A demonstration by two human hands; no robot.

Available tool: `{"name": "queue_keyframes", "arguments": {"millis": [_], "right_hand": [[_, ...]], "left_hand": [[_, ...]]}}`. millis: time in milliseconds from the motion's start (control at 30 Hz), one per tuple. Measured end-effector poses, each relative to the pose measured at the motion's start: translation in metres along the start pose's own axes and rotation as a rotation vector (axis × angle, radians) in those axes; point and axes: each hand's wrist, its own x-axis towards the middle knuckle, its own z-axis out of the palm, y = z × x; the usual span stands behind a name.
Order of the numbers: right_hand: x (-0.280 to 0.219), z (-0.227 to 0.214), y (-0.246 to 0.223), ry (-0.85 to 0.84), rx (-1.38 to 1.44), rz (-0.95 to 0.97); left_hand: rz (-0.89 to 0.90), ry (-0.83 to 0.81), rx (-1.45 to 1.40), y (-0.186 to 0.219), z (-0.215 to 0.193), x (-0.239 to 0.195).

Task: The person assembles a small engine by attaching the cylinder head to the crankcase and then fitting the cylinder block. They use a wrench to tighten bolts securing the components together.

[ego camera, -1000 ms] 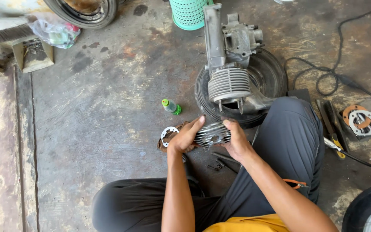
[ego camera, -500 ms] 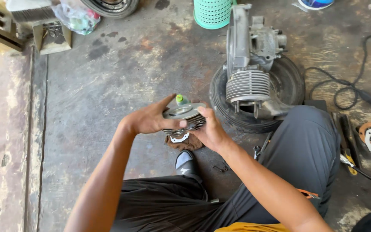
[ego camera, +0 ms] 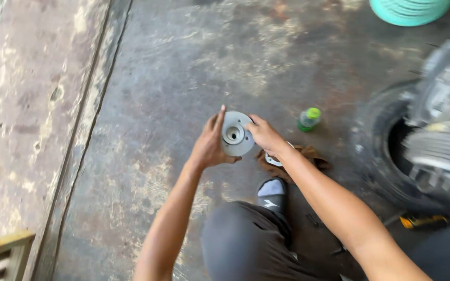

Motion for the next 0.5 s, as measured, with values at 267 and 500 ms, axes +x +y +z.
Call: {"name": "queue_keyframes", "arguments": {"millis": [267,500], "right_hand": [[0.051,0.042,0.077,-0.003,-0.450,0.125],[0.062,0.036,0.102,0.015,-0.560,0.165]], "left_hand": [[-0.187,-0.075,0.046,-0.109,0.070,-0.005],[-0.205,-0.079,0.023,-0.129,0.100,-0.001]]}}
